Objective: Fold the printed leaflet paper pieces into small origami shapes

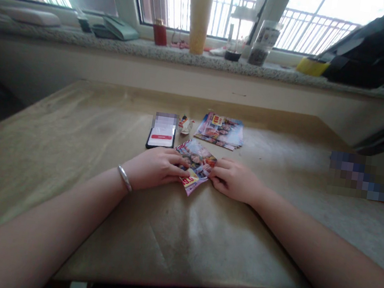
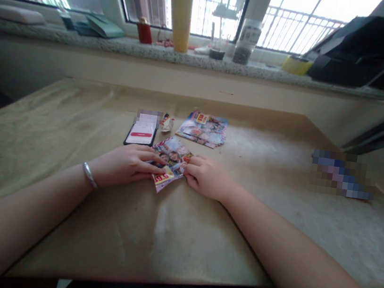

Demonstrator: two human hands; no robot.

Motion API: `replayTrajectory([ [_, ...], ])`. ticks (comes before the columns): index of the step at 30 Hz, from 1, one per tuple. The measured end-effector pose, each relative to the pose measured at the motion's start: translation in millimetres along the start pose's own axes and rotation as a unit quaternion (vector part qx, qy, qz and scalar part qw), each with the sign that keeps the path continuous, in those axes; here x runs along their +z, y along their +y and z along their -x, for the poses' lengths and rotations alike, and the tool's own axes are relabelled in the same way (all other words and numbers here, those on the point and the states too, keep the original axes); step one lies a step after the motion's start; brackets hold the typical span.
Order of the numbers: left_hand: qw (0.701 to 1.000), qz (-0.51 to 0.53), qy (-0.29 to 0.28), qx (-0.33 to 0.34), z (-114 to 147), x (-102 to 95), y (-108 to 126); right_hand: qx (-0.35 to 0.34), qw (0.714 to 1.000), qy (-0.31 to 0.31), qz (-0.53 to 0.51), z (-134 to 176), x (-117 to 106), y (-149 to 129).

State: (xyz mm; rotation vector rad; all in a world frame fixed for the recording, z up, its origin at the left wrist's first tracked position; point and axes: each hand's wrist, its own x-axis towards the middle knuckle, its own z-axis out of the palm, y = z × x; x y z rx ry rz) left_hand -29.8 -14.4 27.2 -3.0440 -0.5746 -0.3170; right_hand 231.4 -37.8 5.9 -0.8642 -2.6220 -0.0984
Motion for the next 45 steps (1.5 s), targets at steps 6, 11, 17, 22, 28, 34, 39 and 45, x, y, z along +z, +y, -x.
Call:
replayTrajectory([
  [6, 0.998, -0.057, -0.002, 0.012, 0.4, -2.5, -0.8, -0.068, 0.997, -0.018, 0.011, 2.6, -5.1, 0.2],
  [11, 0.997, -0.081, -0.014, -0.002, 0.6, -1.1, -0.7, -0.049, 0.998, -0.018, 0.023, 1.7, -3.6, 1.2],
  [17, 0.998, -0.057, -0.009, -0.032, -1.2, -2.2, 4.7, -0.015, 1.0, -0.012, 0.007, 1.1, 0.0, 3.6],
  [22, 0.999, -0.023, -0.029, -0.04, -1.1, -3.6, 7.3, 0.044, 0.996, -0.006, -0.075, -0.8, 3.8, 5.5],
  [28, 0.997, 0.006, -0.029, -0.065, 0.7, -5.1, 6.4, 0.09, 0.99, -0.008, -0.112, -3.3, 6.0, 2.5],
  [34, 0.996, 0.036, 0.003, -0.082, -6.4, -1.6, 16.4, 0.085, 0.99, -0.003, -0.111, -4.4, 6.0, 1.4],
  [39, 0.988, 0.074, 0.031, -0.135, -10.7, 5.6, 19.3, 0.061, 0.99, 0.006, -0.131, -3.8, 7.3, 5.4],
  [45, 0.968, 0.151, 0.008, -0.2, -8.9, 4.3, 14.9, 0.031, 0.987, 0.023, -0.158, -5.3, 9.4, 6.0],
])
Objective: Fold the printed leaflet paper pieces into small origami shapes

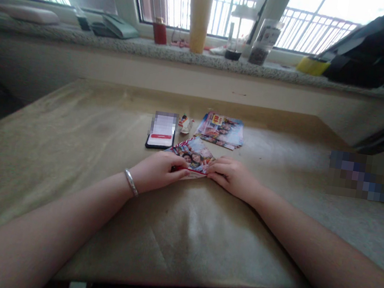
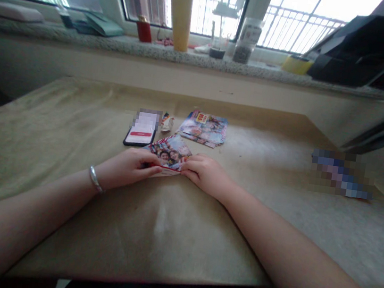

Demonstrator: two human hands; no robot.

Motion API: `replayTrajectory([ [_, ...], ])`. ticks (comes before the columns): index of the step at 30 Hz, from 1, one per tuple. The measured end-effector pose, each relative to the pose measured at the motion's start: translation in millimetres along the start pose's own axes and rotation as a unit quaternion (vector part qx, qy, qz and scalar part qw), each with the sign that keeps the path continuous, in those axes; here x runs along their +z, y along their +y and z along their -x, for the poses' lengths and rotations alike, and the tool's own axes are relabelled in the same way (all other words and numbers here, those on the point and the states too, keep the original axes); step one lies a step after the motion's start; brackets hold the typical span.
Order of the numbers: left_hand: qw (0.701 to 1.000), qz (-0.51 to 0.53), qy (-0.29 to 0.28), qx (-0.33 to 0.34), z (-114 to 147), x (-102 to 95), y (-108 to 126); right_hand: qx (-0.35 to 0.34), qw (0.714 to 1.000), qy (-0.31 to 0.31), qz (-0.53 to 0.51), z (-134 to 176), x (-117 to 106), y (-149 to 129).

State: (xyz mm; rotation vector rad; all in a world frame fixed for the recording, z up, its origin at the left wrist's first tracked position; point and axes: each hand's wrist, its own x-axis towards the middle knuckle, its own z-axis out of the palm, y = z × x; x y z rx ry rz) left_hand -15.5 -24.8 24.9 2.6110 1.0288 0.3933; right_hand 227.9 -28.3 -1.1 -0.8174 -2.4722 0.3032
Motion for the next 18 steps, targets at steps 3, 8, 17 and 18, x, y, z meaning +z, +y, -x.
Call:
replayTrajectory([
  [3, 0.999, -0.004, 0.007, -0.031, -1.1, 0.1, -1.2, 0.014, 1.0, 0.01, 0.009, -0.4, 0.1, -0.9],
  [8, 0.998, -0.01, 0.031, -0.059, -3.6, 3.0, -3.2, 0.077, 0.997, 0.017, 0.026, 1.9, -1.1, -1.2],
  [17, 0.994, -0.016, 0.046, -0.094, -4.4, 2.9, -1.9, 0.033, 0.999, 0.014, 0.018, 2.1, -1.6, -0.4],
  [18, 0.994, -0.019, 0.049, -0.1, -4.4, 3.1, -2.1, 0.027, 0.999, 0.013, 0.023, 1.9, -1.7, -0.6],
])
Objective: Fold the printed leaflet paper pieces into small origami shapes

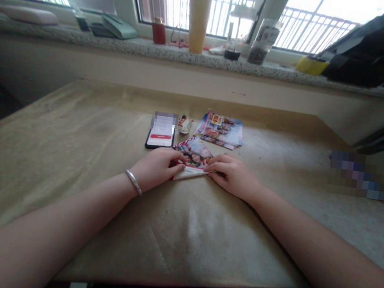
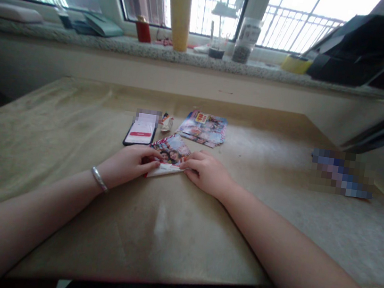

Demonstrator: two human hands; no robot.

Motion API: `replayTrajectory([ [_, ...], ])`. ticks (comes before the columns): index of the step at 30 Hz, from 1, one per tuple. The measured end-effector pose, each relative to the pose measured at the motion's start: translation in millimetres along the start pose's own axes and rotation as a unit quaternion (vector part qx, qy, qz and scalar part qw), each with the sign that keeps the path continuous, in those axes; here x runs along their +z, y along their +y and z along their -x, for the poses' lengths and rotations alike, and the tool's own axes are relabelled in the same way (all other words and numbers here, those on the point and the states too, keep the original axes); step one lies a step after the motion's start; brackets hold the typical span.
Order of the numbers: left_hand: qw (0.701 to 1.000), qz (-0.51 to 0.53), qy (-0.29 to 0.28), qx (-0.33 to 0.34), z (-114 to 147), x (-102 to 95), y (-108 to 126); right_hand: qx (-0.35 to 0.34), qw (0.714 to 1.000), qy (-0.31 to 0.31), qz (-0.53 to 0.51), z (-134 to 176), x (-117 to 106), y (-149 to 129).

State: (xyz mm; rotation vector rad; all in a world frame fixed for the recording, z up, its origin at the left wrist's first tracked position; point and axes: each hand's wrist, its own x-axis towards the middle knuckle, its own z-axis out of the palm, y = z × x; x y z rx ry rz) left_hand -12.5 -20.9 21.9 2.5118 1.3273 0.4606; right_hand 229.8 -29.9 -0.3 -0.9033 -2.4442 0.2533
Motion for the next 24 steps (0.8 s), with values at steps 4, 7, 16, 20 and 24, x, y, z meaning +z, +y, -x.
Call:
replayTrajectory([
  [4, 1.0, -0.022, 0.013, -0.01, 0.3, 2.3, -0.8, -0.011, 0.999, -0.007, 0.035, -0.1, -0.1, -1.1],
  [7, 0.999, -0.041, 0.025, 0.001, 1.3, 4.5, -1.9, -0.011, 0.997, -0.016, 0.069, -0.4, 0.3, -2.8],
  [16, 0.988, -0.049, 0.052, 0.138, 5.3, 3.7, -7.4, -0.015, 0.99, -0.027, 0.141, -3.1, 2.3, -6.9],
  [20, 0.978, -0.111, 0.018, 0.177, 8.6, -2.0, -4.9, -0.013, 0.991, -0.018, 0.134, -3.0, 2.4, -4.5],
  [24, 0.974, -0.157, -0.003, 0.166, 10.8, -3.3, -3.7, -0.012, 0.991, -0.013, 0.134, -2.3, 3.7, -1.6],
])
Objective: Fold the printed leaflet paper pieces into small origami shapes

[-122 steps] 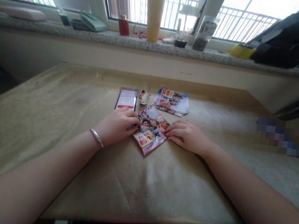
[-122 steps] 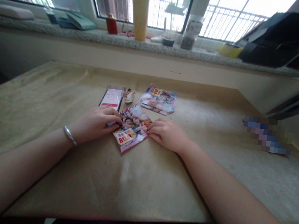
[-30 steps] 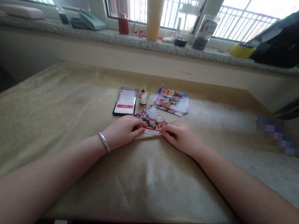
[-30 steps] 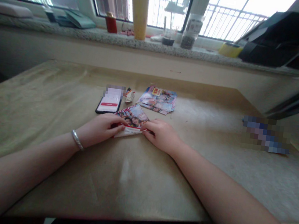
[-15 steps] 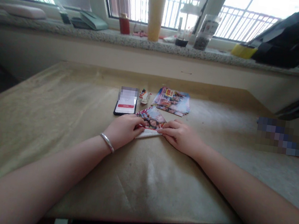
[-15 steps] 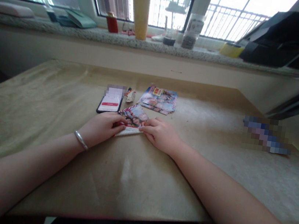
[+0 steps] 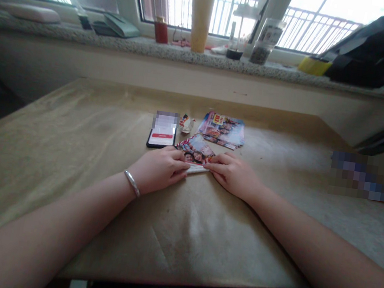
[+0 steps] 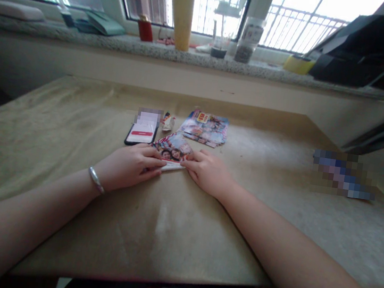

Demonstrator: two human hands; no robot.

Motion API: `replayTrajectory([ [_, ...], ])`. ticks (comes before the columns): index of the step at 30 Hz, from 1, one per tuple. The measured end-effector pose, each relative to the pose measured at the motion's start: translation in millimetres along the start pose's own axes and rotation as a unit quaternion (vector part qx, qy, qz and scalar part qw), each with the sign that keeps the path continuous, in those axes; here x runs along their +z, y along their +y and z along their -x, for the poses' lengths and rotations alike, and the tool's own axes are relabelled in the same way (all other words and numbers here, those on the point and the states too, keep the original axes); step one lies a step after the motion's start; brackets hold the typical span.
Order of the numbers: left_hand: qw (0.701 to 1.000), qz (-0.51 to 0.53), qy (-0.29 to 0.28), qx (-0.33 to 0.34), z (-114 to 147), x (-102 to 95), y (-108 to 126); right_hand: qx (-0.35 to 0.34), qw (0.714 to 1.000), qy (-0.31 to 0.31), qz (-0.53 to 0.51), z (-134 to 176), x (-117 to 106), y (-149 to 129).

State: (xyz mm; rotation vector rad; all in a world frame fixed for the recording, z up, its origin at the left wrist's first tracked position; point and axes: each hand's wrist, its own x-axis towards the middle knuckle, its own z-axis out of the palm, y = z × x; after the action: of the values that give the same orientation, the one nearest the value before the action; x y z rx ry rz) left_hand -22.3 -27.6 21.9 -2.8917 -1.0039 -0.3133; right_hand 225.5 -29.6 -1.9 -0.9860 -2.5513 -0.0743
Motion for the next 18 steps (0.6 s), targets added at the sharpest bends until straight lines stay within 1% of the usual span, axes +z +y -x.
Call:
replayTrajectory([
  [6, 0.999, -0.03, -0.007, 0.01, -0.1, 0.3, 0.7, -0.002, 1.0, -0.002, 0.015, 1.0, 1.4, 1.5],
  [18, 0.998, -0.065, -0.017, 0.005, -1.4, -0.7, 2.6, -0.007, 0.995, -0.033, 0.09, 1.7, -4.7, -2.7],
])
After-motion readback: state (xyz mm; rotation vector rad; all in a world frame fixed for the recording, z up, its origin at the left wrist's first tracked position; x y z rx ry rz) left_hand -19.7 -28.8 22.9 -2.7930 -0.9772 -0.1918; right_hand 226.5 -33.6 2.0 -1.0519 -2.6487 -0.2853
